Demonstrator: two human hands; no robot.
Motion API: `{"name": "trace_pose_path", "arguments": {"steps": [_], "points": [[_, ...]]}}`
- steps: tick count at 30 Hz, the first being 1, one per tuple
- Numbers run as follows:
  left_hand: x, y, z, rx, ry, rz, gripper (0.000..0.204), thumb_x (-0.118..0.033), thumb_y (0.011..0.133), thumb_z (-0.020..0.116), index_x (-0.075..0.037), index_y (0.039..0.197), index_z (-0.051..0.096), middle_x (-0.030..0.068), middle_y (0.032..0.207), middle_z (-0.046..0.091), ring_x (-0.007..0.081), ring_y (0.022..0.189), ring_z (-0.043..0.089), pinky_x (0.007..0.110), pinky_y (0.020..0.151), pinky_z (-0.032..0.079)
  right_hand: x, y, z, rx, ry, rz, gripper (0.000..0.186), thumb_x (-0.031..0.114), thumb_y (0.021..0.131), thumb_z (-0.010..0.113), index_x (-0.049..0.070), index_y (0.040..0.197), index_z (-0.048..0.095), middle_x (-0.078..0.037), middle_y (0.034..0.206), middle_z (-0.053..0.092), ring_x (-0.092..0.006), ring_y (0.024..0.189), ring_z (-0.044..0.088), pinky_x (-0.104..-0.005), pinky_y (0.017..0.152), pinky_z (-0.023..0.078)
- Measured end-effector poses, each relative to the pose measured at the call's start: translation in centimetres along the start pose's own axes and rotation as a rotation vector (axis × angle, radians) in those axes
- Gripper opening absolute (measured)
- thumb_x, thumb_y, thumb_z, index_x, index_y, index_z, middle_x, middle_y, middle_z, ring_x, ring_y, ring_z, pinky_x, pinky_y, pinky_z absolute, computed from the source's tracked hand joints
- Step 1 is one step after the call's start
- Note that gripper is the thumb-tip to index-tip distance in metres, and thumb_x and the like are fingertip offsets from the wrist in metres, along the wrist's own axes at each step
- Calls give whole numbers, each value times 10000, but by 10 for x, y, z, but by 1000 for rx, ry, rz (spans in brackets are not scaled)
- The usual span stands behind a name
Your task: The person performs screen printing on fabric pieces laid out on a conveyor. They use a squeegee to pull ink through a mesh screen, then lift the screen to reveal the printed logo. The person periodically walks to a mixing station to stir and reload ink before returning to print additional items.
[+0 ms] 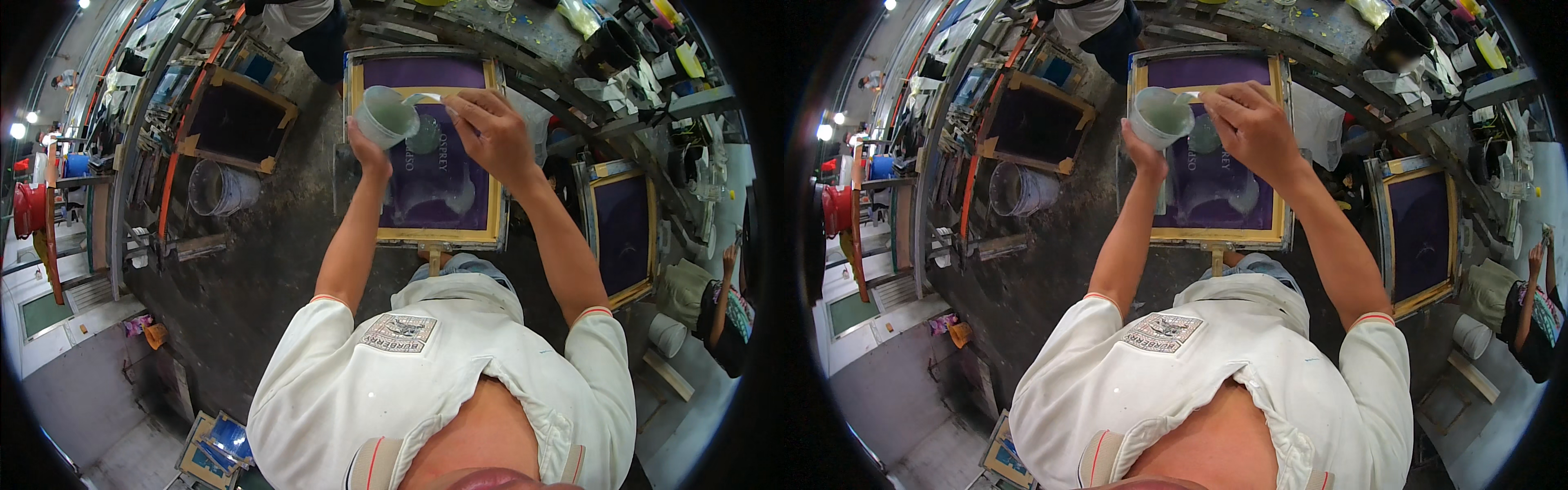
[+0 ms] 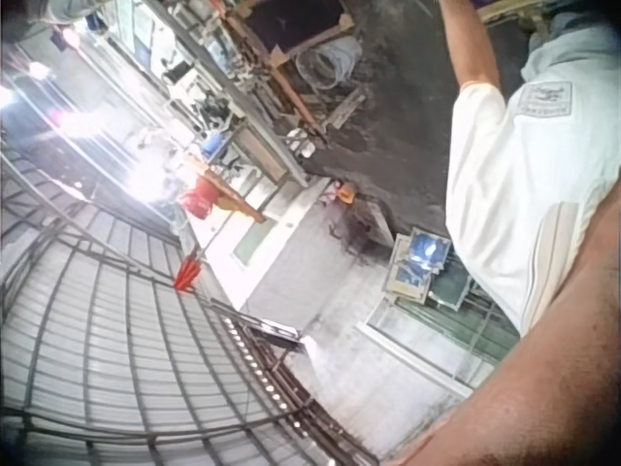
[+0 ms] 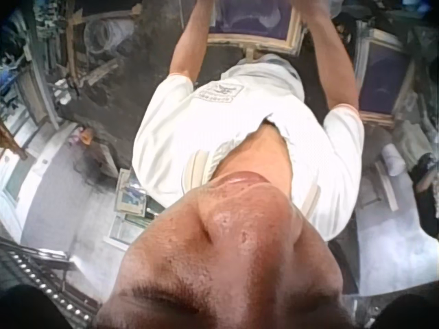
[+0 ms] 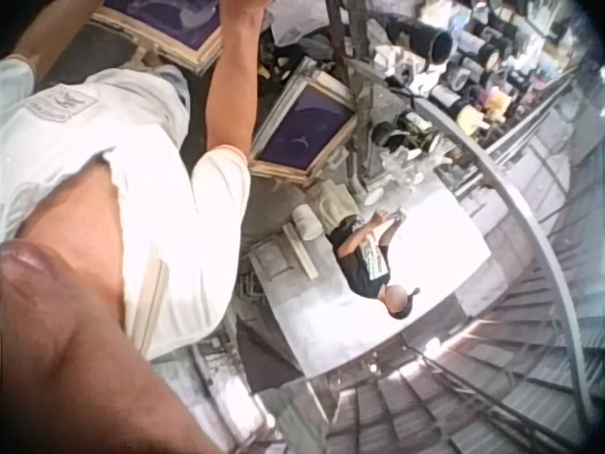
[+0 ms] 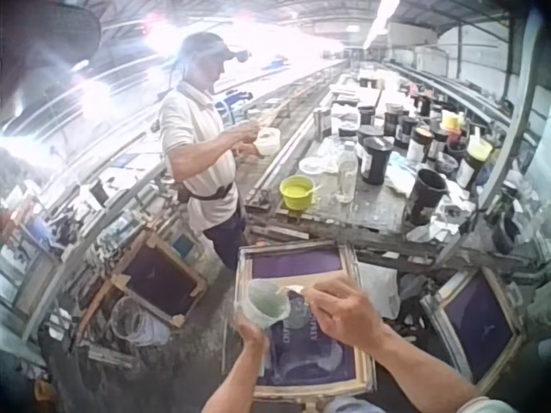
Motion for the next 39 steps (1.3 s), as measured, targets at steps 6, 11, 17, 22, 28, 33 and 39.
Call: {"name": "trace_pose_path", "arguments": {"steps": [6,11,17,22,28,33,39], "points": [[0,-23,14,66,-272,-65,661,-554,1049,213,-98,1441,487,114,1439,539,330,1331,512,487,1107,418,17,-38,7,67,38,-21,204,32,845,761,66,1046,772,-62,967,722,-234,891,685,-349,755,573],[-5,-13,-3,-7,-269,-52,671,-571,1035,203,-130,1464,471,108,1462,520,339,1342,499,507,1113,398,21,-50,-18,-90,83,186,184,40,867,762,68,1048,781,-78,965,748,-188,801,696,-326,707,568],[-26,-25,-23,-71,-315,-112,674,-595,1017,257,-154,1479,471,92,1470,523,325,1381,466,513,1133,365,-28,-74,-35,58,121,832,210,191,936,702,39,1073,748,-108,838,740,-173,708,678,-301,652,505],[-56,-65,-31,83,-362,-141,652,-591,1015,326,-146,1456,508,79,1443,554,295,1365,490,490,1142,372,-121,-128,-12,510,-115,670,233,206,911,644,38,1035,746,-201,867,720,-389,812,688,-437,759,535],[-56,-119,-86,98,-387,-167,621,-549,1019,407,-118,1448,532,59,1466,559,276,1362,508,460,1156,387,-157,-131,42,832,-233,610,294,131,847,636,-2,1087,740,-267,1033,702,-468,1005,653,-515,881,525],[-60,-165,-116,15,-380,-163,593,-517,1028,416,-107,1440,539,59,1448,574,268,1346,525,443,1145,404,-171,-140,78,860,-258,640,320,117,795,646,-17,1066,751,-268,1091,703,-448,1039,666,-483,930,536],[-61,-186,-140,-77,-359,-151,578,-519,1030,406,-123,1423,557,55,1421,590,265,1325,539,440,1130,417,-149,-133,107,844,-204,686,305,164,788,677,-16,1021,758,-260,1045,714,-438,1025,674,-482,920,539]]}}
Point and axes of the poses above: each hand's wrist, its own y-axis towards the middle knuckle, its own z-axis out of the palm, x = y × z, the point moved 1 cm from there along y, towards the middle knuckle
